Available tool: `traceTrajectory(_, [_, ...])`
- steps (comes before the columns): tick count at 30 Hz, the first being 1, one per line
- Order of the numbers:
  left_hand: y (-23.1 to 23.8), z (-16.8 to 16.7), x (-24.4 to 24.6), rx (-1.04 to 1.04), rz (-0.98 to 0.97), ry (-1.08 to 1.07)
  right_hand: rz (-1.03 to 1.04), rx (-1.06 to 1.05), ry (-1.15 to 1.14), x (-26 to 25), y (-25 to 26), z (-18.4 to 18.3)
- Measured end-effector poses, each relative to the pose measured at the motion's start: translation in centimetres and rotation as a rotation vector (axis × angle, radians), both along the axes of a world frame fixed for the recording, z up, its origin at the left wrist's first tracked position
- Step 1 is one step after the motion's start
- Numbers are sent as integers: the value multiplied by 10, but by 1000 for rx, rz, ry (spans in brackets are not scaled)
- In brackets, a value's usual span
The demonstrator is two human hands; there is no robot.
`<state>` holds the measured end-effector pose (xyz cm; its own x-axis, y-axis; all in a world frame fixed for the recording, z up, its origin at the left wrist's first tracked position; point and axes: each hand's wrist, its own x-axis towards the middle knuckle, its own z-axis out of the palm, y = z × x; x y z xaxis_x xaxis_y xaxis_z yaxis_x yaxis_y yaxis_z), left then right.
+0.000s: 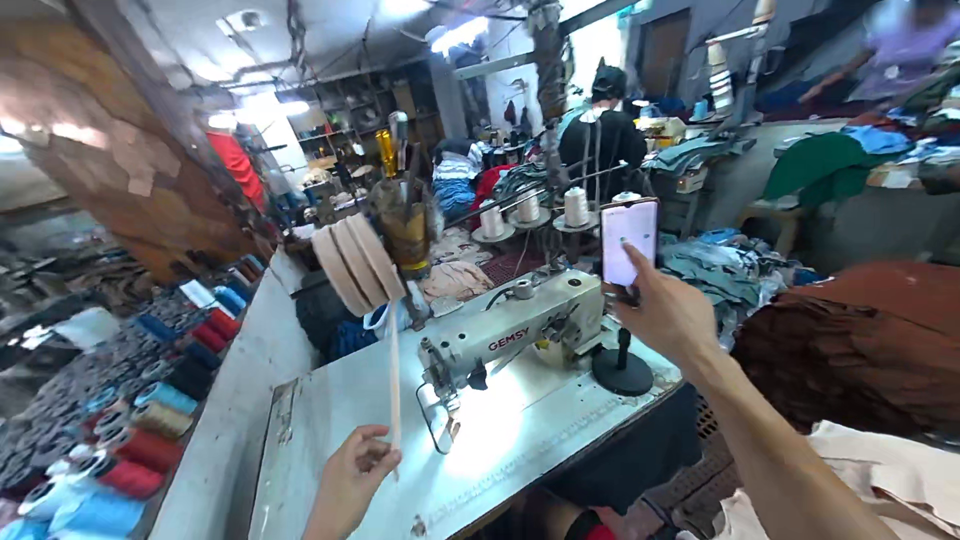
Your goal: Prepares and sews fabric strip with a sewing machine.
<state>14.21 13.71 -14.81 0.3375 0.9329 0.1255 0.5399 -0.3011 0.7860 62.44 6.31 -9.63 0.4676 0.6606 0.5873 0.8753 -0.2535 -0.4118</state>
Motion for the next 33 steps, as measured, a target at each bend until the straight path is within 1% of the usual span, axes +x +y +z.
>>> traceTrajectory(4, [0, -10, -3, -95, -40, 59, 100, 63, -5, -21, -16, -30])
traceTrajectory(7, [0, -19, 4, -103, -72, 104, 72, 66, -4, -17, -18, -42])
traceTrajectory(16, [-5, -29, 15, -80, -123, 107, 16, 29, -15, 6, 5, -1])
traceTrajectory(18, [-5, -30, 17, -78, -139, 98, 15, 17, -7, 12, 6, -1])
traceTrajectory(20, [-7, -28, 16, -86, -157, 64, 47, 52, -32, 9, 2, -12])
traceTrajectory(22, [-8, -26, 15, -99, -191, 24, 120, 45, -24, -12, -8, -30])
traceTrajectory(24, [-8, -26, 15, -109, -239, -13, 270, -29, 67, -51, -20, -62])
traceTrajectory(27, [-10, -28, 19, -117, -286, -20, 675, -242, 385, -128, -33, -131])
traceTrajectory(29, [-13, -30, 24, -108, -302, 0, 929, -368, 580, -176, -39, -159])
traceTrajectory(30, [-15, -30, 26, -95, -306, 8, 999, -390, 625, -195, -40, -165])
traceTrajectory(31, [-17, -30, 27, -78, -308, 17, 1027, -397, 655, -210, -40, -167])
traceTrajectory(33, [-20, -31, 30, -42, -315, 38, 1010, -396, 684, -231, -36, -162])
